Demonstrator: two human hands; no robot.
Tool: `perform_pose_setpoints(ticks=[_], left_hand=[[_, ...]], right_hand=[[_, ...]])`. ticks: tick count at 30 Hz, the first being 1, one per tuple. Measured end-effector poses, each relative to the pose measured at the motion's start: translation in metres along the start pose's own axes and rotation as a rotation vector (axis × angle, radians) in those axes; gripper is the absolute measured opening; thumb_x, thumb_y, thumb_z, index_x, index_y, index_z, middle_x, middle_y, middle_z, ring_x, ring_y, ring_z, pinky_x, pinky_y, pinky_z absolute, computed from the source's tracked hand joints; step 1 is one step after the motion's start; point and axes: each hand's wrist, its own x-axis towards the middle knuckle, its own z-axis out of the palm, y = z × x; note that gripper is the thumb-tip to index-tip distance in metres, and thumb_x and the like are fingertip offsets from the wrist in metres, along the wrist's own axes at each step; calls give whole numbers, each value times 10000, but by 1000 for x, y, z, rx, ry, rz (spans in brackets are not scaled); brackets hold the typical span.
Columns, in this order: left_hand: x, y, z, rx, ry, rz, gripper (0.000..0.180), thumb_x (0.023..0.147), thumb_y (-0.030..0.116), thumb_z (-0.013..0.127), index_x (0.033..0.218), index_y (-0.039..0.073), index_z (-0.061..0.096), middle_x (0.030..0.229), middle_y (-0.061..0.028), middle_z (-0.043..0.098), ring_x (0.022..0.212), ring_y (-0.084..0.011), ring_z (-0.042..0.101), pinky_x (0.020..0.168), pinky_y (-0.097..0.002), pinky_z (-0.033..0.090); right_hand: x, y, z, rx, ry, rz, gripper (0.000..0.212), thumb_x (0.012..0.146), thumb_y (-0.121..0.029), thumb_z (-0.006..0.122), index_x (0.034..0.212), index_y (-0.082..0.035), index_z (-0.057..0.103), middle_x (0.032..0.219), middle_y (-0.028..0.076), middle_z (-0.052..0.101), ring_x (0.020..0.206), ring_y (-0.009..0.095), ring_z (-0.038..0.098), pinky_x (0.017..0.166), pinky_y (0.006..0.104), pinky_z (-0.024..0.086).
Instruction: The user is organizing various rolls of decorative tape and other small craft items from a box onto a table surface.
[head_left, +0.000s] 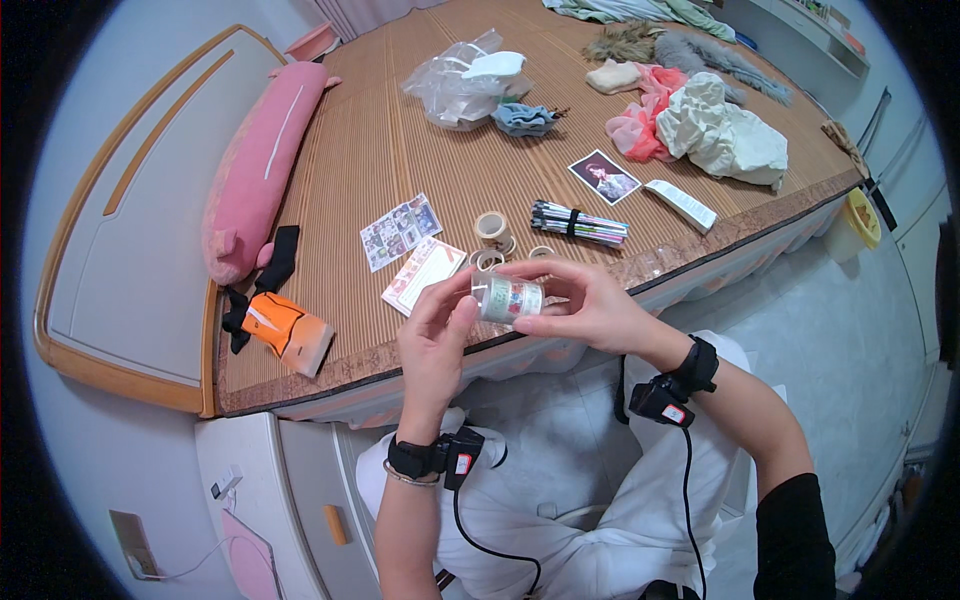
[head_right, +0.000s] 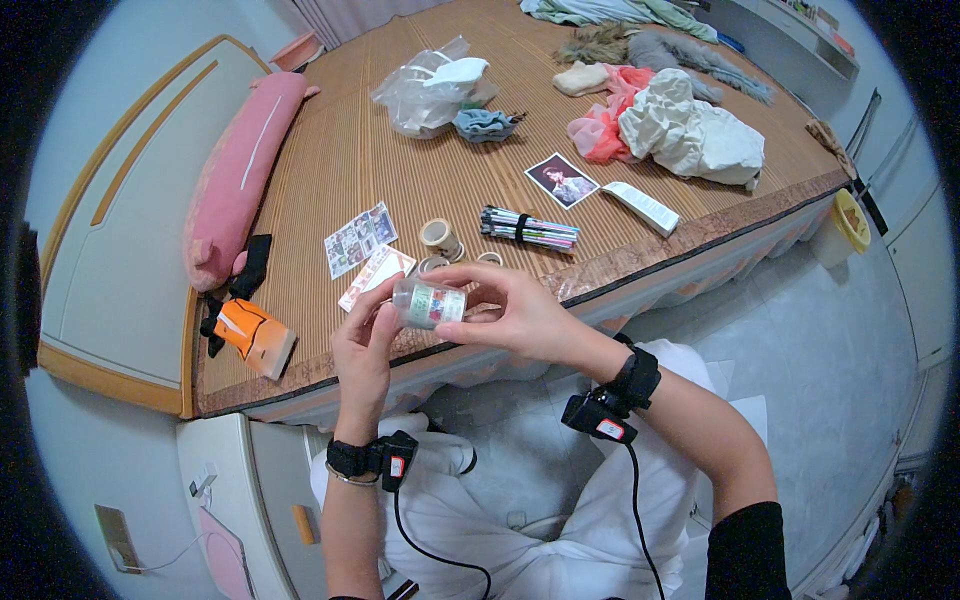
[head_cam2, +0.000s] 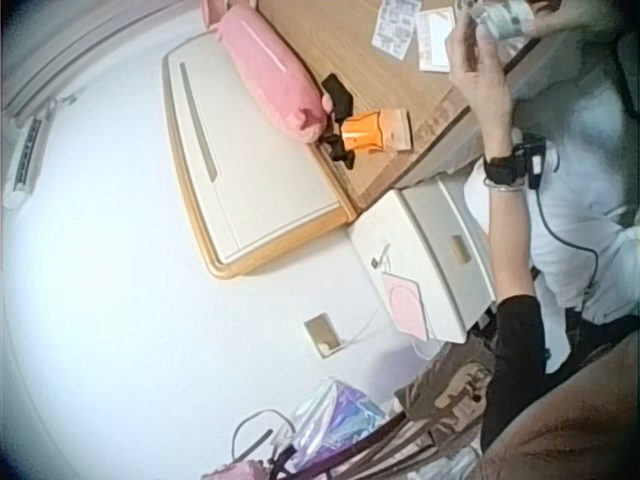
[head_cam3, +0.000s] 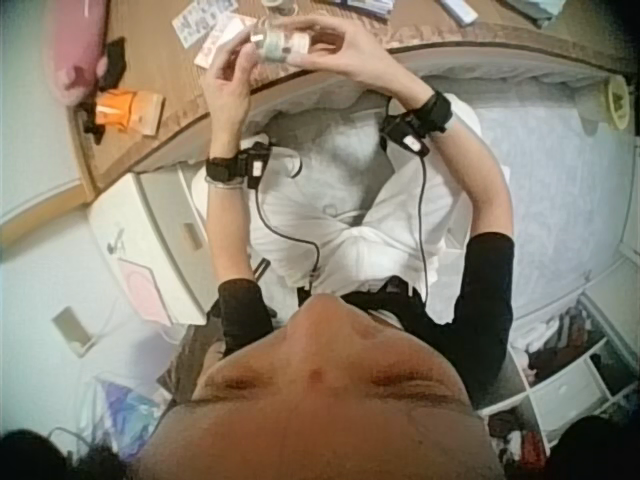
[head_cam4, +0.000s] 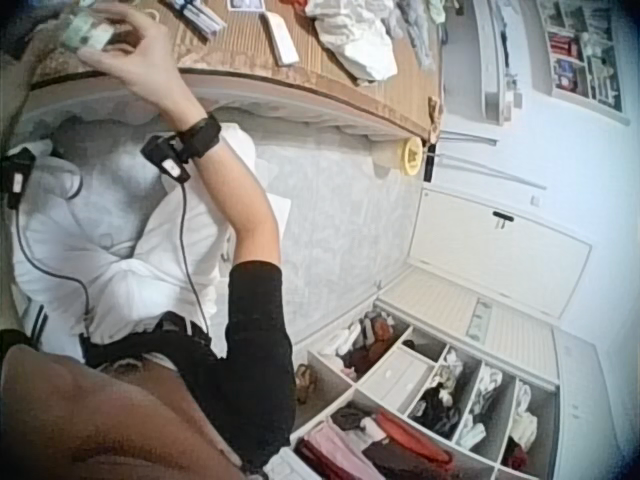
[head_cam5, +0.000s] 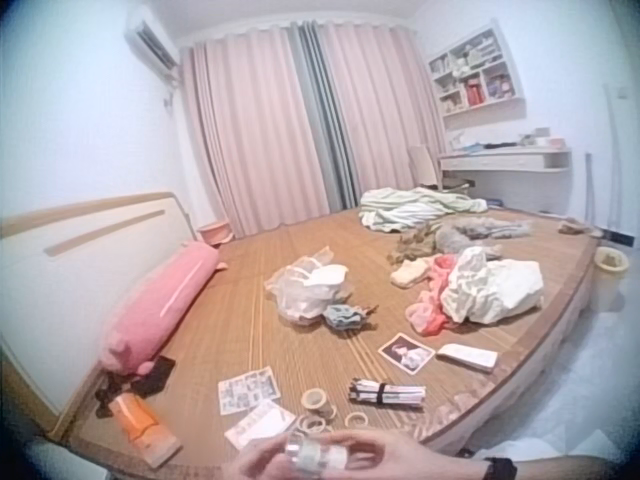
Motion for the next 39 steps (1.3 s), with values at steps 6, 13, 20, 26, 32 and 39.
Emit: perform_pose_setpoints(ticks=[6,13,20,26,32,39], left_hand=[[-1,-4,5,-141,82,-50,309,940,117,600,1207,-37,580,1168,-102,618,1086,-156,570,958,-302,442],[-2,-7,6,-141,124,-69,307,943,128,599,1203,-35,587,1154,-95,620,1079,-151,568,962,-296,435],[-1,-11,8,-147,149,-141,335,985,227,535,1214,-14,577,1180,-81,591,1060,-137,578,904,-269,493],[1,-12,6,-187,124,-86,325,975,208,551,1211,-13,583,1163,-74,606,1062,-139,576,902,-268,477],[0,-1,9,-95,93,-71,334,935,151,612,1215,-30,585,1159,-97,623,1057,-150,587,937,-300,461],[-2,-9,11,-191,153,-113,318,931,127,618,1201,-38,590,1147,-104,628,1052,-146,587,926,-285,466]], right_hand=[[1,3,3,-59,17,-139,497,833,-133,727,1303,-115,568,1178,60,538,1030,144,588,878,275,524],[-1,-1,2,-158,33,-155,477,839,-125,716,1297,-150,585,1156,52,521,1065,148,562,879,279,534],[-3,-2,5,-272,44,-210,503,833,-98,713,1313,-142,569,1163,61,512,1077,151,558,894,293,534],[-2,-3,6,-204,93,-215,481,850,-124,698,1311,-113,562,1164,83,540,1043,173,600,861,303,556],[-2,0,1,-176,105,-160,496,848,-126,703,1320,-111,551,1177,89,542,1062,178,590,870,306,549],[-2,-3,6,-257,114,-216,497,827,-107,717,1302,-115,569,1166,78,537,1062,171,583,858,305,555]])
